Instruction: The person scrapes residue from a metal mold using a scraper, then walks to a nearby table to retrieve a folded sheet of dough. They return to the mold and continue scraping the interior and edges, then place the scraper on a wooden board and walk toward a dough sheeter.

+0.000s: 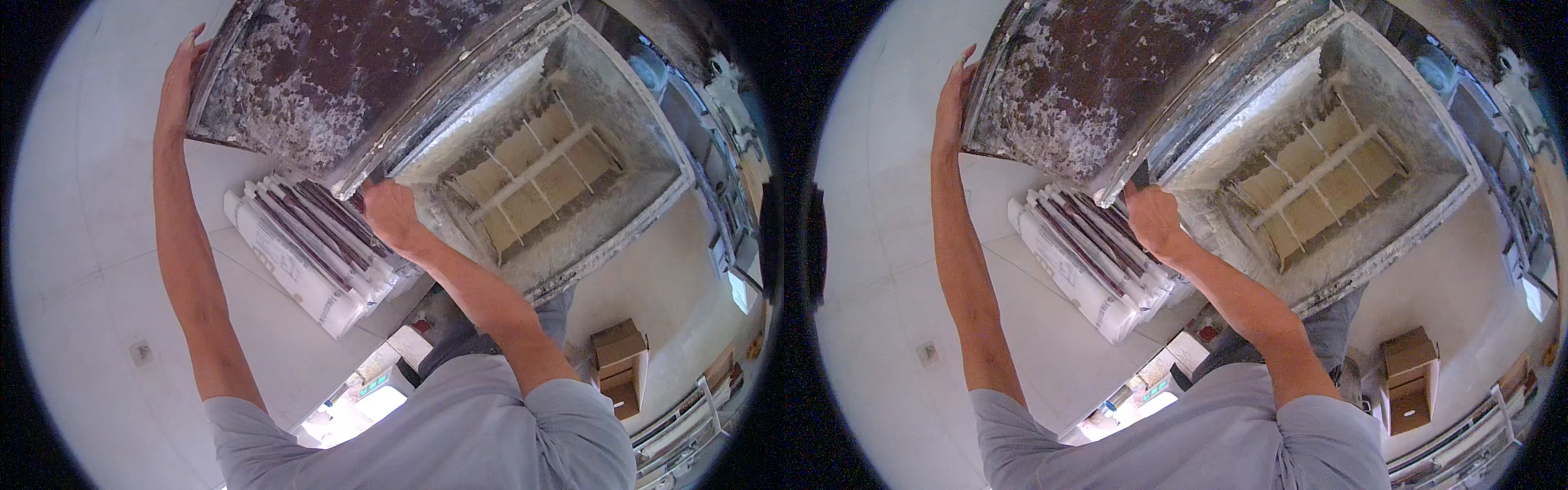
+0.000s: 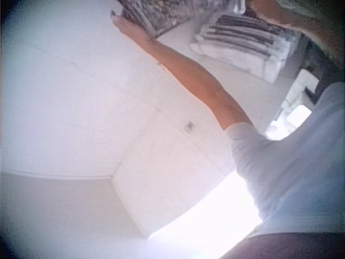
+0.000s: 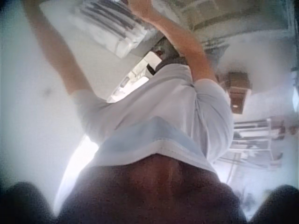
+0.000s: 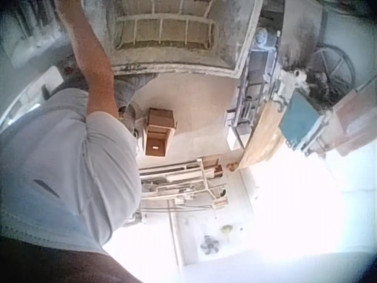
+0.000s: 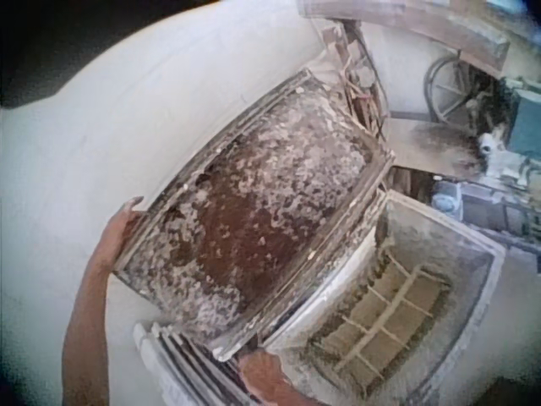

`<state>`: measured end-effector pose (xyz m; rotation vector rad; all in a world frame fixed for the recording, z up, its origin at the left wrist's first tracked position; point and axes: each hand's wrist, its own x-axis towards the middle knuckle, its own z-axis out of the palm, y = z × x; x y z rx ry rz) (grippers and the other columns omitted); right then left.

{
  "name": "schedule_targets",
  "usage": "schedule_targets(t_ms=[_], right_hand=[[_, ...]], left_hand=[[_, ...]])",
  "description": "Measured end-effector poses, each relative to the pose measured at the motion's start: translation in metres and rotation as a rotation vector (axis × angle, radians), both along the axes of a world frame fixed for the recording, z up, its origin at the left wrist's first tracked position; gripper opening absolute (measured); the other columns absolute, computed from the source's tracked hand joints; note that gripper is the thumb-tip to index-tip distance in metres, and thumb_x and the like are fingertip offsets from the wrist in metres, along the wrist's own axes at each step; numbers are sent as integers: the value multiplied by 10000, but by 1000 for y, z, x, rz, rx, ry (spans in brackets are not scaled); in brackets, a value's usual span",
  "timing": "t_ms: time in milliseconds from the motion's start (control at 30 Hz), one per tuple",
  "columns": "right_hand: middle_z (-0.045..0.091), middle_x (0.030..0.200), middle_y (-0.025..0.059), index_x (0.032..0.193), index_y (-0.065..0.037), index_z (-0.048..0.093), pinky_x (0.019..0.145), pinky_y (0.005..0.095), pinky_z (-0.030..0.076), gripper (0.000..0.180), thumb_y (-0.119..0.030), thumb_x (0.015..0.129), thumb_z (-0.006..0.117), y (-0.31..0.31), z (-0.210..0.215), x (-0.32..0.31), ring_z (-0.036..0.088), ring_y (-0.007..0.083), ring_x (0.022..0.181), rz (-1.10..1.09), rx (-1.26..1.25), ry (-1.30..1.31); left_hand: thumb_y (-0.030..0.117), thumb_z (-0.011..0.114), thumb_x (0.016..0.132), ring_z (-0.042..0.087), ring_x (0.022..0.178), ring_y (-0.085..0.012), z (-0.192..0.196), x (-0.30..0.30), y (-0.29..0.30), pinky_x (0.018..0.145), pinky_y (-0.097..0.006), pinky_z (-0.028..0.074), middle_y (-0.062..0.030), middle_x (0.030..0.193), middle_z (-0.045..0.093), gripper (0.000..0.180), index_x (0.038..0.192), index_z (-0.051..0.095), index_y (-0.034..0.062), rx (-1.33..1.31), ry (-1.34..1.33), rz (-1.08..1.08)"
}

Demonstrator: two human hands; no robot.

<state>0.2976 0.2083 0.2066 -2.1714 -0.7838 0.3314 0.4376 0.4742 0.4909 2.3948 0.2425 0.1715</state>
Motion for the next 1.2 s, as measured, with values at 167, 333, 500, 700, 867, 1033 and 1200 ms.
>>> schedule_targets(t_ms=[167,333,500,700,867,1033,1200], right_hand=[[719,770,147,1525,-69,482,577,498,571,636,-65,899,594,-4,-39,-20,727,345,697,6,-32,-17],[711,755,169,1600,-103,405,597,510,561,765,-53,868,617,-24,-57,-17,714,361,685,27,-98,-38],[684,762,204,1583,-168,433,622,536,535,679,-111,932,617,-52,-32,-33,689,396,674,-159,153,190],[640,737,184,1584,-203,440,613,469,500,661,-139,966,666,-66,3,-103,643,361,625,-245,451,150],[659,816,197,1613,-158,356,588,485,500,712,-133,970,660,-65,21,-112,636,386,619,-358,544,253],[668,751,215,1485,-78,428,594,530,507,549,-116,966,604,-109,16,-114,673,425,643,-351,442,432],[636,664,183,1201,-112,572,560,533,512,279,-169,935,635,-167,41,-25,674,401,618,-4,-161,-165]], left_hand=[[608,446,1078,582,1298,-237,0,-2,-4,1121,-352,438,-180,1448,578,750,1609,395,81,-33,-11,-3],[599,459,1077,589,1262,-223,-2,1,-4,1102,-350,447,-169,1413,591,725,1590,431,88,-126,11,39],[600,479,1070,568,1252,-210,-1,2,-1,1092,-349,444,-135,1393,592,711,1592,444,118,-94,15,41],[610,462,1070,579,1271,-217,-1,-1,1,1104,-346,430,-145,1400,606,729,1594,431,105,-28,2,3],[491,522,1084,626,1195,-205,-5,3,17,1042,-352,472,-116,1292,676,594,1522,515,91,-165,-55,-57],[513,498,1095,627,1207,-242,-7,8,24,1008,-390,493,-120,1286,681,655,1580,409,81,-40,-100,-92],[428,509,1102,650,1188,-258,0,-7,-6,996,-396,510,-154,1304,682,552,1501,515,47,72,-226,0]])
